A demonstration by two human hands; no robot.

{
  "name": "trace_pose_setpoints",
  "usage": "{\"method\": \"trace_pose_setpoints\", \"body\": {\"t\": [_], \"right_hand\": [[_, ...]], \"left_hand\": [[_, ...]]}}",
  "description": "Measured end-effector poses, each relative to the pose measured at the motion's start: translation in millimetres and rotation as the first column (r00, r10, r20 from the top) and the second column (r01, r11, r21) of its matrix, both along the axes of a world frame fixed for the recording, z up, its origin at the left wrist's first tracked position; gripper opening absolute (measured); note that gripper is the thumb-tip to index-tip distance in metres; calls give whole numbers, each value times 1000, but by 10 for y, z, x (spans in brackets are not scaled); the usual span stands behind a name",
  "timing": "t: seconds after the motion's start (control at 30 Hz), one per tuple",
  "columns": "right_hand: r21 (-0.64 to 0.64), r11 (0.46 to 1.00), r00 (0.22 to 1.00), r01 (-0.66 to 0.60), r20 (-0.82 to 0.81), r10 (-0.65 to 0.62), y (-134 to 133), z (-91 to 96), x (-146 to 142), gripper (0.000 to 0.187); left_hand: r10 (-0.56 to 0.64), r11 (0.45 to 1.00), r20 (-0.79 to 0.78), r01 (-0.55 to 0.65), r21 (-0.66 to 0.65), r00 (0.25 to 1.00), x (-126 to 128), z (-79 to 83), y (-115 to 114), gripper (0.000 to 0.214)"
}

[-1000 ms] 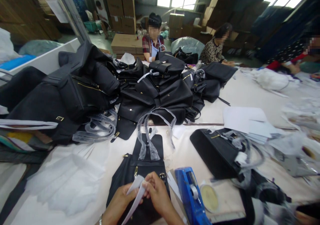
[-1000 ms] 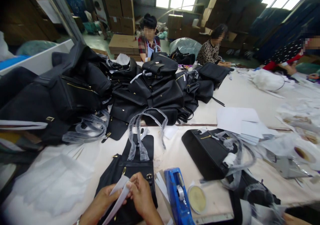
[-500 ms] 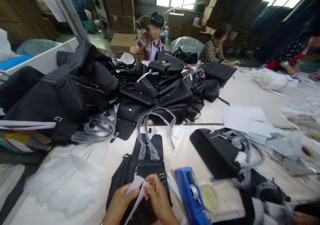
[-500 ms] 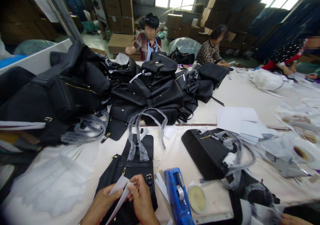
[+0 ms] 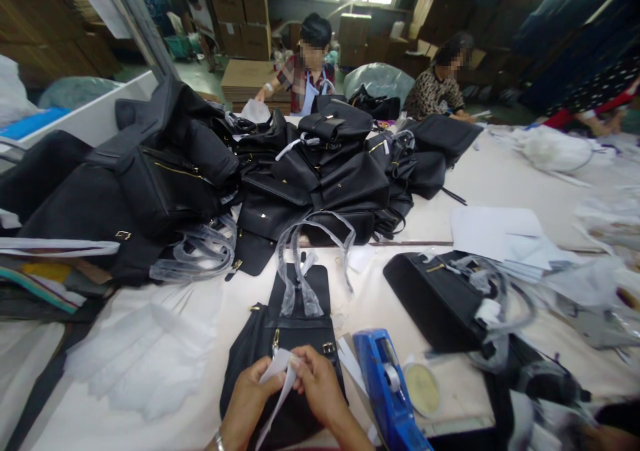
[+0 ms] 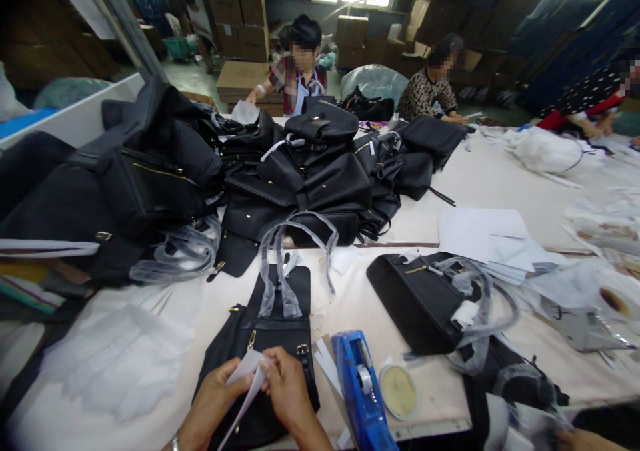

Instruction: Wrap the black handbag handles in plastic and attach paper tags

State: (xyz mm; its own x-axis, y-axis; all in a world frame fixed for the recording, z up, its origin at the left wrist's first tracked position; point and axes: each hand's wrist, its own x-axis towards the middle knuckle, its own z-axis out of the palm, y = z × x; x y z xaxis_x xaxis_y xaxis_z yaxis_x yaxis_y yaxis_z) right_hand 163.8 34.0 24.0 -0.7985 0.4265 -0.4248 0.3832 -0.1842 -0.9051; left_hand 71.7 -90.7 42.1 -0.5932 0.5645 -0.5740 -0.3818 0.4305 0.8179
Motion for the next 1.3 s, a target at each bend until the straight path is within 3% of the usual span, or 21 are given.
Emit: {"method": "trace_pose_setpoints", "body": {"t": [0.2, 0.4, 0.5, 0.57, 0.67, 0.73, 0.8, 1.07, 1.3], "right_hand": [[143, 990, 1000, 5, 0, -6, -31, -7, 36, 25], [203, 979, 999, 20, 24, -26, -56, 18, 42, 22], [225, 974, 999, 26, 22, -32, -60, 47, 24, 21], [186, 982, 999, 35, 13, -38, -50, 61, 16, 22], [-19, 999, 999, 44, -25, -44, -17, 51, 21, 25], [-168, 984, 996, 54, -59, -65, 1, 25, 27, 30], [-235, 969, 994, 73, -60, -89, 1, 1, 21, 35], [-183, 959, 975, 218, 87, -205, -95, 13, -98, 25], [-164, 952, 962, 258, 131, -238, -79, -12, -110, 18]], "left_hand": [[-3, 997, -102, -5, -74, 995, 91, -35, -34, 28], [-138, 989, -186, 125, -80, 973, 162, 117, -57, 33], [-172, 979, -289, 132, -154, 942, 195, 147, -56, 28], [-171, 976, -342, 111, -188, 924, 195, 129, -52, 26], [-139, 981, -321, 86, -172, 937, 159, 86, -37, 28], [-103, 988, -273, 66, -143, 956, 130, 64, -28, 29], [-78, 991, -245, 49, -121, 966, 115, 49, -26, 30], [-133, 977, -402, 51, -209, 906, 181, 38, -33, 28], [-205, 967, -499, 95, -237, 842, 204, 97, 14, 23]]}}
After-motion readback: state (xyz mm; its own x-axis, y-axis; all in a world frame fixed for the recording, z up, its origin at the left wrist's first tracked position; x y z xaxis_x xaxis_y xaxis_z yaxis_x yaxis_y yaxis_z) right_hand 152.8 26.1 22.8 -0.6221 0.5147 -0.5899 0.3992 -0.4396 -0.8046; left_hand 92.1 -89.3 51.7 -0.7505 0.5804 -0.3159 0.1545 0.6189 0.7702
